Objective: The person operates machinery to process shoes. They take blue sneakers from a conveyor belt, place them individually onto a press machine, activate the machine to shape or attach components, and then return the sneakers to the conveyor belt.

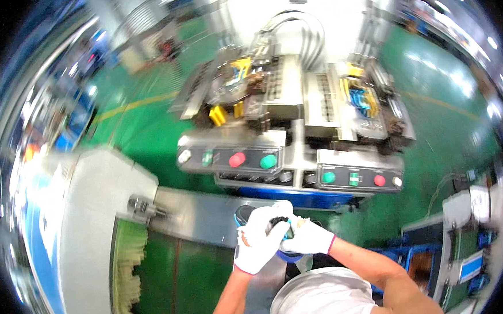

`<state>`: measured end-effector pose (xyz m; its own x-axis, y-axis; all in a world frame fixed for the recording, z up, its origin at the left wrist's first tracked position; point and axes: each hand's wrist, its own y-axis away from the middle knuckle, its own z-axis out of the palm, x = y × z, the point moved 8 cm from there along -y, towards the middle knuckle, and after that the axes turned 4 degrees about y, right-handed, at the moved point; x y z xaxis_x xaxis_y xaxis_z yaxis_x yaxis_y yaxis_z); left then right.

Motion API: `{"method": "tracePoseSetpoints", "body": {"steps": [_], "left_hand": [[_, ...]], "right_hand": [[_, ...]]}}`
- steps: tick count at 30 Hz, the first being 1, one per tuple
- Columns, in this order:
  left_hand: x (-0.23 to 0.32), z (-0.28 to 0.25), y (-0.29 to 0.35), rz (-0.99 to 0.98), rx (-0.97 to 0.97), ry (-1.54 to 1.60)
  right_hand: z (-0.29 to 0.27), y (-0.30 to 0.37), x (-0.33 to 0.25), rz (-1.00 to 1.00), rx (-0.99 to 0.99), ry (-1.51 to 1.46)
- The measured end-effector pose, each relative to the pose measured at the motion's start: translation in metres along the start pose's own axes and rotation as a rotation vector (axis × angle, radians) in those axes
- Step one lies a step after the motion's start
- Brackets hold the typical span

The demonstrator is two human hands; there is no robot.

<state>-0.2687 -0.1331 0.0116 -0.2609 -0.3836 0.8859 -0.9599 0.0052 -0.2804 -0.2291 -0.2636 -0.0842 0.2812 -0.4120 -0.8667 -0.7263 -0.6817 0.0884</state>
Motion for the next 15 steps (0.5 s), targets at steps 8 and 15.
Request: {"method": "tracePoseSetpoints", "body": {"steps": [8, 15], "left_hand": [[0.058, 0.127, -0.202, 0.192, 0.089, 0.129], [-0.018, 0.352, -0.383, -0.108, -0.136, 0.052]], "right_hand": [[-0.200, 0.132, 0.060, 0.136, 0.540, -1.217], [-0.261, 0.200, 0.136, 0.173, 1.058, -1.311]]}}
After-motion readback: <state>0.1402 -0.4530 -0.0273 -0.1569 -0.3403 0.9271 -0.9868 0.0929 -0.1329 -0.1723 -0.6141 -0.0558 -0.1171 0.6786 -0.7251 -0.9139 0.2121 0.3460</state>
